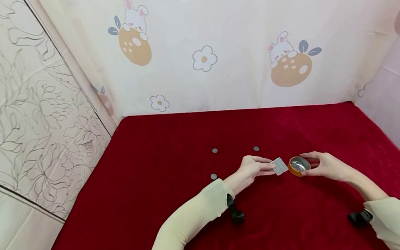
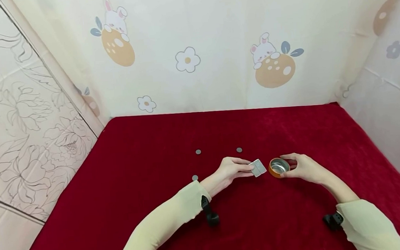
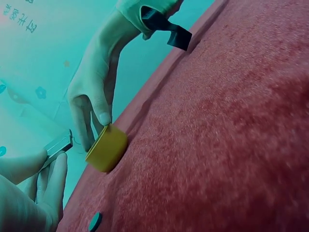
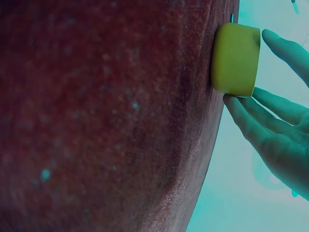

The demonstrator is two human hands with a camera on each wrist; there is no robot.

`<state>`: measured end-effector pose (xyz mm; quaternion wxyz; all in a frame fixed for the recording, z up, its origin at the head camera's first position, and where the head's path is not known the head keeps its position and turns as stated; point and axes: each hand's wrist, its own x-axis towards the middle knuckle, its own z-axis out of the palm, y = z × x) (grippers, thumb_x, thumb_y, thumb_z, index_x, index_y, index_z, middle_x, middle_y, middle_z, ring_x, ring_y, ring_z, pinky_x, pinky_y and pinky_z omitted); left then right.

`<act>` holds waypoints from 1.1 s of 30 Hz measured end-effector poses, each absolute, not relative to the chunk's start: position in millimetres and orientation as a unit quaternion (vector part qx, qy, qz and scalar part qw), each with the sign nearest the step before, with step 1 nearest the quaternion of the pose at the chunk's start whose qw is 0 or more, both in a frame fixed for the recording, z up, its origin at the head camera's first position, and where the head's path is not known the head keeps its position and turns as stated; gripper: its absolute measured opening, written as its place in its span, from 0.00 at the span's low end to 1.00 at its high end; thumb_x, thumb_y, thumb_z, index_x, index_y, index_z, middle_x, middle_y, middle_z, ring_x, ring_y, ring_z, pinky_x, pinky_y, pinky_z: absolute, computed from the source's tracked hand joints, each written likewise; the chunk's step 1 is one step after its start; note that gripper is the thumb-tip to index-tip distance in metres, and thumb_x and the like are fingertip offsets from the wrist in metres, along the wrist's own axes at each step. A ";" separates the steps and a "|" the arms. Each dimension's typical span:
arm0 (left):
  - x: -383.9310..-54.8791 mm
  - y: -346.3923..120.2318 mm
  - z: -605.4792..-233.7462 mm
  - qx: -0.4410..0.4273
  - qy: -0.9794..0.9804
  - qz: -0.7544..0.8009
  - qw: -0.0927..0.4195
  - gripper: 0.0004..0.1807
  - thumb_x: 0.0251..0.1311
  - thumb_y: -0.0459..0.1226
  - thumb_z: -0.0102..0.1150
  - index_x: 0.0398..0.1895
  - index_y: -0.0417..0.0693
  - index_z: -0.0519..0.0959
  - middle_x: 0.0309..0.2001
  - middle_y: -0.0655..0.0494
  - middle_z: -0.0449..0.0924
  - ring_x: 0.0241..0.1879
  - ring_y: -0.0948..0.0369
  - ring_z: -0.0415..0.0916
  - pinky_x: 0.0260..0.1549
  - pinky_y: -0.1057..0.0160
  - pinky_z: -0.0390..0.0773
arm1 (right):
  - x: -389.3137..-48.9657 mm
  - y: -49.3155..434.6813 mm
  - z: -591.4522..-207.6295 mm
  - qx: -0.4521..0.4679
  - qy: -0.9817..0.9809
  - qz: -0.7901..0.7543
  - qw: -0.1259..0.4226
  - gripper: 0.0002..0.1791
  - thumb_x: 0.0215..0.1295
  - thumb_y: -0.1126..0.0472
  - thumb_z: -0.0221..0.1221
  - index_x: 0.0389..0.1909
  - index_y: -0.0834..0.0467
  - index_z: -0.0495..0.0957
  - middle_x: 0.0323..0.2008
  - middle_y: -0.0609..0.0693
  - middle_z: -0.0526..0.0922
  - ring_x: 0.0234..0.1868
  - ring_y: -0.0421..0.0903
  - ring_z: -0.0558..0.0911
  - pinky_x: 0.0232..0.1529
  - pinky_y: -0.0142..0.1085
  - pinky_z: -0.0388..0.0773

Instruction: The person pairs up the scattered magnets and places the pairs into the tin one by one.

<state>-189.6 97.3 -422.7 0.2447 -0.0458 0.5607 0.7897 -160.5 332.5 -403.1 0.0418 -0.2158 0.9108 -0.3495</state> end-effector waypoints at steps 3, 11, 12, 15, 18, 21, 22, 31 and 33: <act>-191.2 100.4 -422.1 -0.055 0.559 0.790 0.245 0.11 0.43 0.21 0.61 0.34 0.27 0.79 0.31 0.43 0.80 0.32 0.50 0.79 0.32 0.50 0.76 | -163.6 330.5 -402.7 -0.214 0.911 -0.351 0.043 0.29 0.47 0.63 0.66 0.48 0.75 0.69 0.40 0.63 0.76 0.37 0.31 0.76 0.31 0.25 0.74; -191.7 117.4 -422.8 -0.080 0.552 0.795 0.238 0.12 0.43 0.21 0.60 0.35 0.26 0.78 0.31 0.42 0.80 0.32 0.50 0.79 0.33 0.49 0.75 | -164.1 329.9 -402.6 -0.208 0.922 -0.326 0.037 0.28 0.46 0.62 0.66 0.46 0.73 0.71 0.39 0.61 0.77 0.35 0.34 0.76 0.31 0.26 0.74; -191.9 119.5 -423.3 -0.080 0.551 0.796 0.237 0.12 0.43 0.20 0.60 0.35 0.26 0.78 0.31 0.42 0.80 0.32 0.50 0.79 0.33 0.49 0.75 | -164.1 329.7 -402.7 -0.208 0.921 -0.327 0.037 0.27 0.46 0.62 0.66 0.46 0.73 0.71 0.39 0.61 0.78 0.35 0.33 0.76 0.31 0.26 0.74; -192.7 126.7 -424.9 -0.082 0.547 0.800 0.232 0.12 0.43 0.19 0.59 0.35 0.25 0.78 0.30 0.41 0.80 0.32 0.50 0.79 0.33 0.48 0.75 | -164.2 329.7 -403.0 -0.214 0.921 -0.324 0.035 0.27 0.46 0.62 0.66 0.45 0.73 0.71 0.38 0.60 0.78 0.35 0.33 0.76 0.31 0.26 0.73; -193.7 133.7 -427.1 -0.085 0.549 0.800 0.227 0.12 0.42 0.18 0.59 0.34 0.25 0.78 0.30 0.41 0.79 0.31 0.50 0.79 0.32 0.49 0.75 | -164.7 329.5 -403.2 -0.220 0.920 -0.323 0.033 0.27 0.47 0.61 0.66 0.45 0.73 0.72 0.38 0.60 0.78 0.35 0.33 0.76 0.31 0.26 0.73; -194.7 140.9 -429.2 -0.096 0.552 0.797 0.225 0.10 0.42 0.19 0.60 0.33 0.26 0.79 0.29 0.42 0.79 0.31 0.50 0.79 0.31 0.49 0.76 | -165.1 329.8 -403.6 -0.219 0.921 -0.321 0.033 0.27 0.47 0.61 0.66 0.45 0.73 0.72 0.38 0.59 0.78 0.35 0.34 0.76 0.31 0.27 0.74; -195.0 142.9 -429.7 -0.099 0.552 0.797 0.225 0.10 0.42 0.19 0.60 0.32 0.26 0.79 0.29 0.42 0.79 0.31 0.50 0.79 0.31 0.49 0.76 | -165.5 330.1 -403.6 -0.220 0.921 -0.320 0.034 0.27 0.47 0.61 0.66 0.45 0.73 0.72 0.38 0.59 0.78 0.35 0.34 0.76 0.31 0.27 0.74; -199.4 154.9 -432.9 -0.123 0.556 0.793 0.217 0.09 0.42 0.18 0.59 0.31 0.26 0.79 0.27 0.41 0.79 0.31 0.49 0.79 0.30 0.51 0.77 | -167.1 329.3 -402.4 -0.201 0.927 -0.313 0.043 0.28 0.44 0.61 0.67 0.45 0.74 0.72 0.39 0.61 0.78 0.36 0.36 0.77 0.31 0.27 0.74; -199.8 156.7 -434.6 -0.133 0.555 0.793 0.215 0.08 0.41 0.18 0.59 0.30 0.26 0.79 0.27 0.41 0.79 0.30 0.49 0.79 0.29 0.52 0.77 | -167.2 328.6 -402.5 -0.199 0.928 -0.312 0.049 0.29 0.45 0.61 0.67 0.46 0.74 0.71 0.40 0.62 0.77 0.36 0.38 0.77 0.31 0.27 0.74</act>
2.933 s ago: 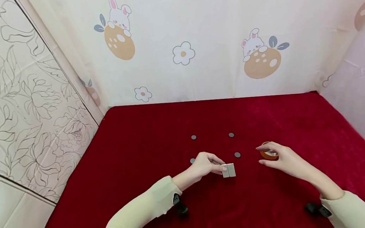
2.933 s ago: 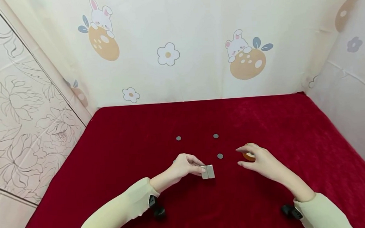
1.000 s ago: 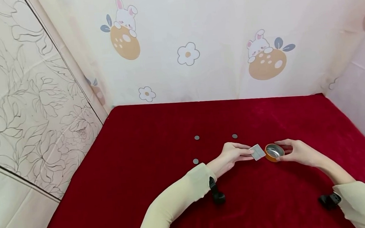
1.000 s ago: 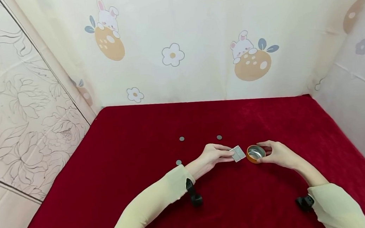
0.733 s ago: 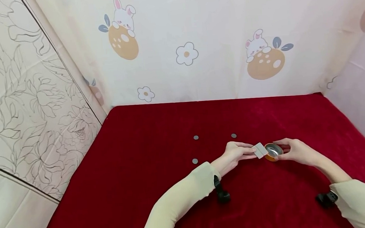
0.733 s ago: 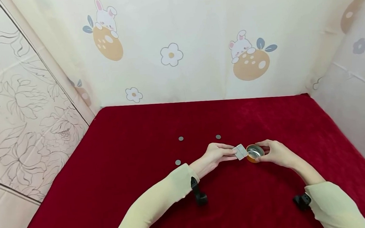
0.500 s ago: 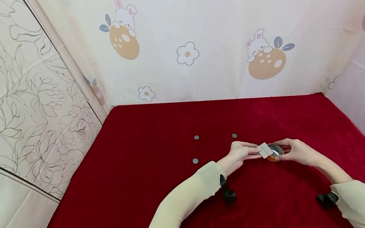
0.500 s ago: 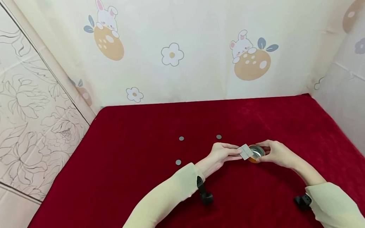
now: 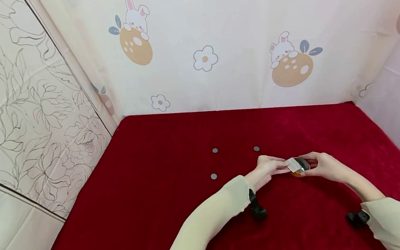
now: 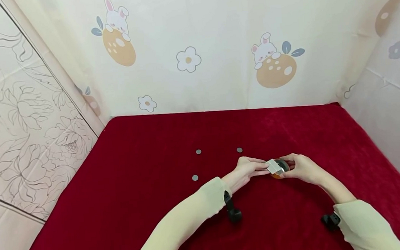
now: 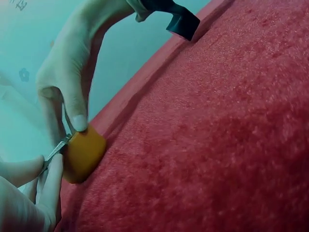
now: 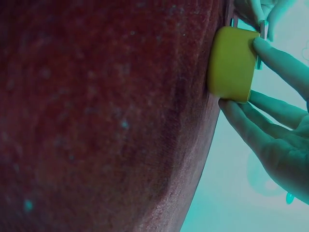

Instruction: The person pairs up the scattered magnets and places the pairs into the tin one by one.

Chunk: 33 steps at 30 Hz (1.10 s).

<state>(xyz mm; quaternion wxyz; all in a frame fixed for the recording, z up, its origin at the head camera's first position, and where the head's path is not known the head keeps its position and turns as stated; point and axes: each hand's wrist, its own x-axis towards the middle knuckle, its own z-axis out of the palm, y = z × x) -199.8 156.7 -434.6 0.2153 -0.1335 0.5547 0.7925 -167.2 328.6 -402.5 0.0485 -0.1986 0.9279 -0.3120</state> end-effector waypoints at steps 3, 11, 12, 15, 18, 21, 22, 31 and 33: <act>-199.9 159.5 -436.3 -0.145 0.550 0.795 0.212 0.07 0.41 0.18 0.60 0.27 0.27 0.79 0.27 0.40 0.79 0.30 0.49 0.79 0.29 0.53 0.77 | -166.8 327.6 -401.8 -0.190 0.928 -0.315 0.053 0.30 0.45 0.60 0.67 0.46 0.74 0.71 0.40 0.63 0.77 0.36 0.40 0.78 0.31 0.27 0.74; -195.5 163.1 -435.4 -0.126 0.579 0.782 0.193 0.06 0.41 0.18 0.60 0.26 0.27 0.80 0.25 0.41 0.79 0.27 0.49 0.80 0.26 0.54 0.78 | -167.4 326.7 -401.5 -0.192 0.928 -0.316 0.047 0.30 0.44 0.61 0.67 0.46 0.74 0.71 0.40 0.62 0.77 0.35 0.34 0.77 0.32 0.28 0.75; -195.1 163.2 -435.1 -0.123 0.585 0.779 0.189 0.05 0.41 0.18 0.60 0.26 0.27 0.80 0.24 0.41 0.79 0.27 0.49 0.80 0.26 0.54 0.78 | -167.7 326.6 -401.7 -0.192 0.926 -0.320 0.048 0.30 0.44 0.61 0.67 0.46 0.74 0.71 0.40 0.62 0.77 0.35 0.33 0.77 0.32 0.28 0.75; -193.9 162.9 -434.1 -0.108 0.597 0.774 0.182 0.04 0.41 0.19 0.60 0.25 0.27 0.80 0.23 0.41 0.79 0.26 0.48 0.80 0.25 0.55 0.78 | -168.3 326.8 -402.2 -0.194 0.925 -0.323 0.048 0.30 0.44 0.61 0.67 0.46 0.75 0.71 0.40 0.63 0.77 0.35 0.33 0.77 0.31 0.28 0.75; -192.2 163.0 -434.0 -0.099 0.606 0.771 0.172 0.04 0.41 0.19 0.60 0.23 0.27 0.80 0.22 0.41 0.79 0.25 0.47 0.79 0.23 0.57 0.78 | -168.4 326.9 -402.6 -0.196 0.926 -0.320 0.048 0.30 0.44 0.61 0.67 0.46 0.75 0.71 0.40 0.63 0.77 0.35 0.33 0.77 0.31 0.28 0.75; -191.2 163.8 -433.9 -0.094 0.614 0.767 0.162 0.03 0.40 0.19 0.61 0.22 0.27 0.80 0.21 0.42 0.79 0.23 0.48 0.79 0.22 0.58 0.78 | -168.6 327.0 -402.4 -0.199 0.927 -0.313 0.047 0.30 0.45 0.61 0.67 0.46 0.75 0.71 0.40 0.63 0.77 0.35 0.32 0.76 0.31 0.28 0.74; -191.0 164.3 -433.9 -0.093 0.618 0.764 0.159 0.03 0.40 0.19 0.62 0.22 0.28 0.80 0.20 0.43 0.79 0.23 0.48 0.79 0.21 0.59 0.78 | -168.7 326.9 -402.3 -0.200 0.927 -0.312 0.046 0.29 0.45 0.61 0.67 0.46 0.74 0.71 0.39 0.62 0.78 0.35 0.32 0.76 0.31 0.28 0.74; -189.5 170.2 -435.1 -0.092 0.685 0.712 0.126 0.02 0.39 0.25 0.66 0.20 0.36 0.82 0.17 0.49 0.80 0.17 0.55 0.79 0.18 0.65 0.77 | -169.7 326.1 -400.4 -0.214 0.925 -0.311 0.041 0.28 0.43 0.62 0.68 0.44 0.75 0.72 0.37 0.62 0.78 0.33 0.31 0.77 0.29 0.26 0.74; -188.9 171.9 -435.2 -0.081 0.705 0.695 0.118 0.02 0.39 0.26 0.67 0.19 0.37 0.82 0.17 0.52 0.79 0.16 0.58 0.78 0.16 0.67 0.76 | -170.2 326.0 -400.3 -0.218 0.924 -0.311 0.038 0.27 0.43 0.62 0.67 0.43 0.75 0.73 0.36 0.61 0.79 0.33 0.32 0.77 0.28 0.26 0.74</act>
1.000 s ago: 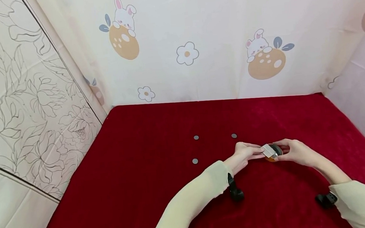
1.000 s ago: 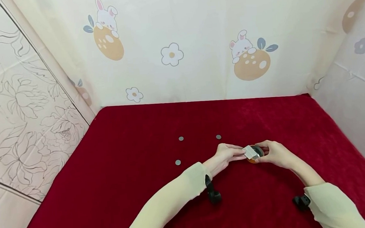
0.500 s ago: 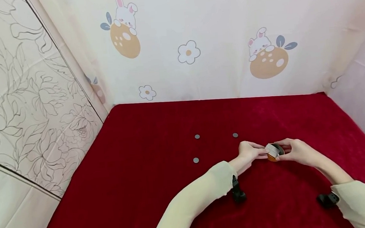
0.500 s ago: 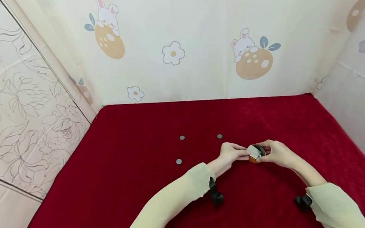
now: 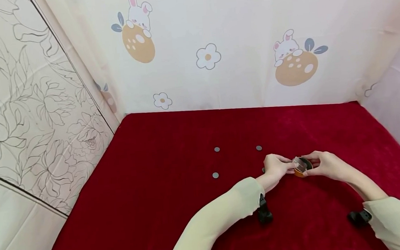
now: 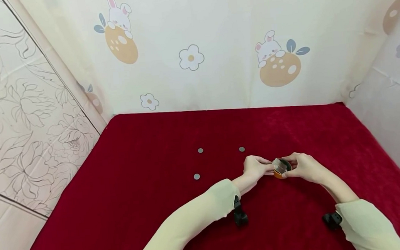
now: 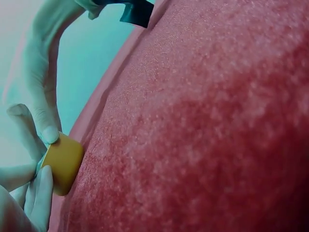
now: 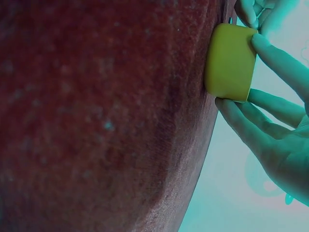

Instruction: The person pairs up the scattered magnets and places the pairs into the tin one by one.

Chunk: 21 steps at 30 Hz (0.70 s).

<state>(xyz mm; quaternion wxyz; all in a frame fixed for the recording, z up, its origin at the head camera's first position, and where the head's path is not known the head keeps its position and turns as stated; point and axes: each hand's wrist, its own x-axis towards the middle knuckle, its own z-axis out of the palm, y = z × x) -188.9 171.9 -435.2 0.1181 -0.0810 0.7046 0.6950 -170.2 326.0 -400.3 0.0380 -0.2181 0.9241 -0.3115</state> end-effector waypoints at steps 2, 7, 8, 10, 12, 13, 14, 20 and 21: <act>-187.7 174.0 -435.3 -0.071 0.722 0.679 0.112 0.02 0.38 0.27 0.67 0.19 0.39 0.83 0.16 0.54 0.79 0.14 0.60 0.77 0.15 0.69 0.75 | -170.1 326.1 -400.5 -0.221 0.923 -0.314 0.034 0.25 0.44 0.63 0.67 0.42 0.73 0.75 0.36 0.60 0.80 0.33 0.32 0.78 0.28 0.26 0.74; -186.3 175.3 -434.6 -0.059 0.735 0.666 0.112 0.02 0.40 0.27 0.66 0.20 0.39 0.83 0.17 0.54 0.78 0.14 0.62 0.77 0.14 0.70 0.74 | -170.3 326.5 -400.9 -0.227 0.921 -0.315 0.027 0.23 0.44 0.62 0.67 0.42 0.70 0.76 0.35 0.59 0.80 0.33 0.33 0.78 0.28 0.25 0.73; -186.5 174.6 -434.0 -0.056 0.733 0.668 0.115 0.02 0.40 0.27 0.66 0.20 0.38 0.83 0.17 0.54 0.78 0.14 0.61 0.77 0.15 0.70 0.75 | -170.4 326.9 -400.5 -0.228 0.921 -0.315 0.028 0.23 0.45 0.62 0.67 0.42 0.71 0.76 0.35 0.59 0.80 0.34 0.33 0.78 0.28 0.25 0.73; -186.9 172.5 -432.8 -0.050 0.727 0.674 0.122 0.02 0.41 0.26 0.65 0.21 0.37 0.83 0.18 0.53 0.79 0.15 0.60 0.78 0.16 0.69 0.75 | -170.4 327.8 -399.6 -0.226 0.921 -0.316 0.033 0.24 0.45 0.62 0.67 0.43 0.72 0.75 0.36 0.61 0.80 0.34 0.33 0.78 0.28 0.25 0.73; -186.9 169.4 -431.9 -0.039 0.722 0.678 0.131 0.02 0.42 0.26 0.64 0.22 0.37 0.83 0.19 0.52 0.79 0.17 0.59 0.78 0.16 0.68 0.76 | -170.0 328.0 -398.9 -0.219 0.924 -0.312 0.039 0.25 0.45 0.62 0.66 0.43 0.73 0.74 0.37 0.62 0.79 0.34 0.33 0.78 0.28 0.25 0.73; -186.8 167.4 -431.5 -0.030 0.722 0.678 0.137 0.02 0.43 0.26 0.64 0.23 0.37 0.83 0.19 0.52 0.79 0.17 0.58 0.78 0.16 0.68 0.76 | -169.7 327.9 -398.4 -0.217 0.925 -0.308 0.043 0.26 0.46 0.62 0.66 0.44 0.73 0.74 0.37 0.62 0.79 0.34 0.34 0.78 0.28 0.26 0.73; -186.8 165.4 -431.4 -0.022 0.723 0.676 0.143 0.02 0.43 0.25 0.64 0.24 0.37 0.82 0.19 0.51 0.79 0.17 0.57 0.78 0.16 0.68 0.76 | -169.5 327.7 -398.0 -0.217 0.926 -0.305 0.047 0.26 0.46 0.62 0.66 0.44 0.74 0.73 0.38 0.63 0.78 0.34 0.36 0.78 0.29 0.26 0.74; -187.5 150.9 -430.7 0.049 0.751 0.635 0.175 0.04 0.46 0.28 0.63 0.28 0.39 0.81 0.19 0.51 0.80 0.18 0.58 0.77 0.15 0.68 0.75 | -167.7 324.8 -396.0 -0.217 0.933 -0.282 0.043 0.28 0.45 0.60 0.67 0.45 0.74 0.72 0.38 0.62 0.79 0.34 0.38 0.78 0.29 0.28 0.74; -187.9 148.0 -430.2 0.060 0.757 0.625 0.178 0.04 0.47 0.29 0.63 0.29 0.39 0.81 0.19 0.51 0.79 0.18 0.59 0.77 0.15 0.68 0.75 | -167.1 324.3 -395.3 -0.218 0.934 -0.279 0.039 0.28 0.45 0.60 0.67 0.45 0.74 0.72 0.38 0.62 0.79 0.34 0.37 0.78 0.29 0.28 0.73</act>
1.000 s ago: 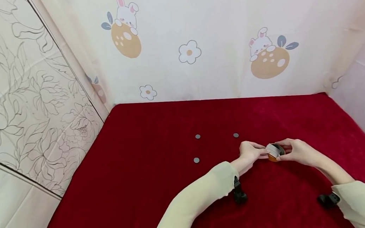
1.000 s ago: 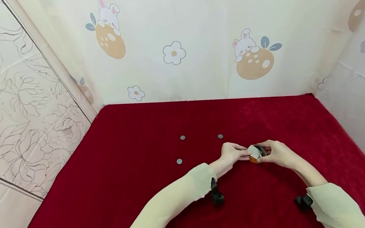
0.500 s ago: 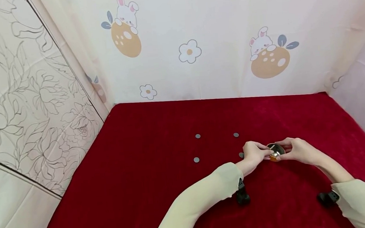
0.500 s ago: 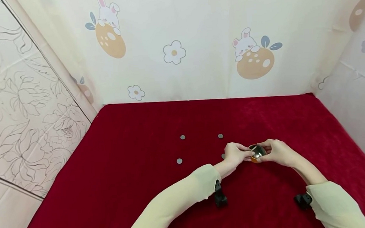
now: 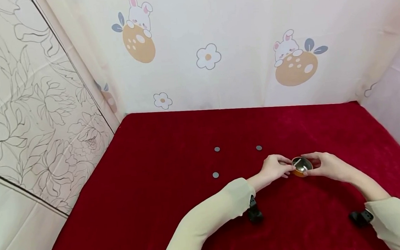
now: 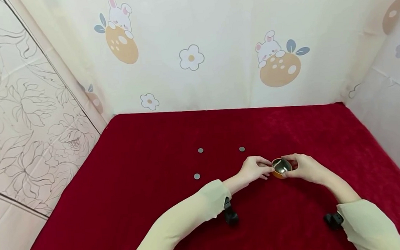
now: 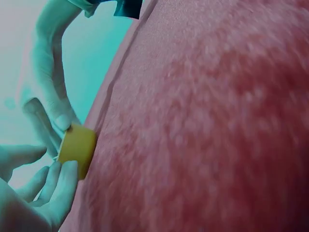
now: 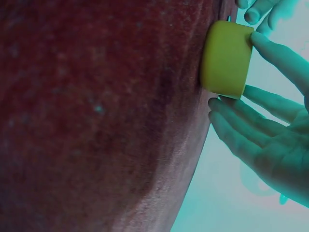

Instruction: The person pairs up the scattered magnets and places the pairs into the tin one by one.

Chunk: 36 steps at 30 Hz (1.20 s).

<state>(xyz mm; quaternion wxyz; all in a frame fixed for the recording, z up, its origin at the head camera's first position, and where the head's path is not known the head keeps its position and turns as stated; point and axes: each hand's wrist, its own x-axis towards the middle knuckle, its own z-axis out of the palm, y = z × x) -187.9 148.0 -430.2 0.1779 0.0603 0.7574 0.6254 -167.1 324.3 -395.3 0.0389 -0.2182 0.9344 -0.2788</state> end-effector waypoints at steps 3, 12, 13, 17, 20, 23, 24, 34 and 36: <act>-190.4 138.2 -428.1 0.097 0.778 0.594 0.180 0.05 0.48 0.31 0.63 0.30 0.41 0.81 0.20 0.53 0.79 0.18 0.62 0.76 0.17 0.69 0.75 | -165.8 321.3 -392.6 -0.224 0.940 -0.258 0.015 0.27 0.45 0.61 0.67 0.44 0.73 0.73 0.39 0.61 0.78 0.36 0.40 0.76 0.31 0.28 0.72; -198.8 105.9 -423.6 0.193 0.824 0.500 0.183 0.08 0.52 0.37 0.60 0.36 0.46 0.81 0.25 0.64 0.77 0.22 0.67 0.74 0.20 0.73 0.73 | -163.3 303.0 -382.9 -0.222 0.948 -0.227 -0.008 0.24 0.48 0.61 0.65 0.46 0.69 0.73 0.43 0.63 0.74 0.43 0.57 0.73 0.38 0.42 0.71; -199.8 102.3 -423.3 0.204 0.827 0.491 0.182 0.08 0.52 0.38 0.60 0.36 0.47 0.81 0.26 0.64 0.77 0.22 0.68 0.74 0.21 0.73 0.73 | -163.4 300.4 -382.3 -0.224 0.948 -0.226 -0.010 0.24 0.48 0.61 0.65 0.46 0.69 0.74 0.43 0.62 0.74 0.43 0.56 0.73 0.38 0.42 0.71; -203.5 87.7 -422.1 0.243 0.838 0.457 0.173 0.10 0.53 0.39 0.59 0.38 0.47 0.80 0.30 0.65 0.78 0.25 0.71 0.73 0.23 0.75 0.71 | -164.6 289.9 -382.0 -0.233 0.944 -0.234 -0.011 0.23 0.48 0.61 0.64 0.46 0.67 0.74 0.42 0.60 0.75 0.42 0.54 0.73 0.38 0.40 0.71; -206.0 76.6 -419.6 0.264 0.839 0.444 0.171 0.11 0.54 0.39 0.59 0.40 0.46 0.80 0.31 0.65 0.79 0.27 0.73 0.73 0.25 0.76 0.71 | -165.6 282.3 -382.7 -0.238 0.941 -0.241 -0.012 0.23 0.49 0.61 0.64 0.46 0.67 0.74 0.43 0.59 0.75 0.43 0.54 0.73 0.40 0.42 0.71; -208.3 65.3 -416.4 0.277 0.838 0.438 0.172 0.12 0.54 0.39 0.58 0.41 0.46 0.79 0.32 0.64 0.79 0.28 0.72 0.73 0.26 0.75 0.71 | -166.4 275.9 -383.2 -0.242 0.938 -0.248 -0.006 0.23 0.49 0.61 0.64 0.47 0.67 0.74 0.44 0.59 0.75 0.44 0.54 0.73 0.41 0.45 0.70; -209.3 61.6 -415.8 0.283 0.839 0.433 0.169 0.12 0.55 0.39 0.58 0.41 0.46 0.79 0.32 0.64 0.79 0.29 0.73 0.73 0.27 0.76 0.71 | -166.7 273.9 -383.3 -0.242 0.937 -0.251 -0.001 0.24 0.50 0.61 0.64 0.47 0.67 0.73 0.44 0.60 0.75 0.41 0.53 0.74 0.39 0.43 0.71; -216.0 22.3 -412.3 0.328 0.844 0.395 0.156 0.13 0.55 0.39 0.58 0.43 0.43 0.78 0.40 0.56 0.79 0.36 0.70 0.74 0.32 0.76 0.71 | -172.6 256.7 -386.2 -0.247 0.931 -0.266 0.027 0.23 0.49 0.65 0.63 0.47 0.68 0.73 0.43 0.60 0.75 0.30 0.46 0.74 0.33 0.37 0.72; -216.2 14.3 -412.1 0.329 0.847 0.387 0.157 0.13 0.55 0.39 0.58 0.43 0.44 0.78 0.40 0.57 0.79 0.37 0.69 0.74 0.33 0.76 0.71 | -173.2 253.7 -386.4 -0.251 0.931 -0.263 0.028 0.22 0.49 0.65 0.63 0.46 0.68 0.74 0.42 0.60 0.76 0.37 0.52 0.75 0.37 0.43 0.72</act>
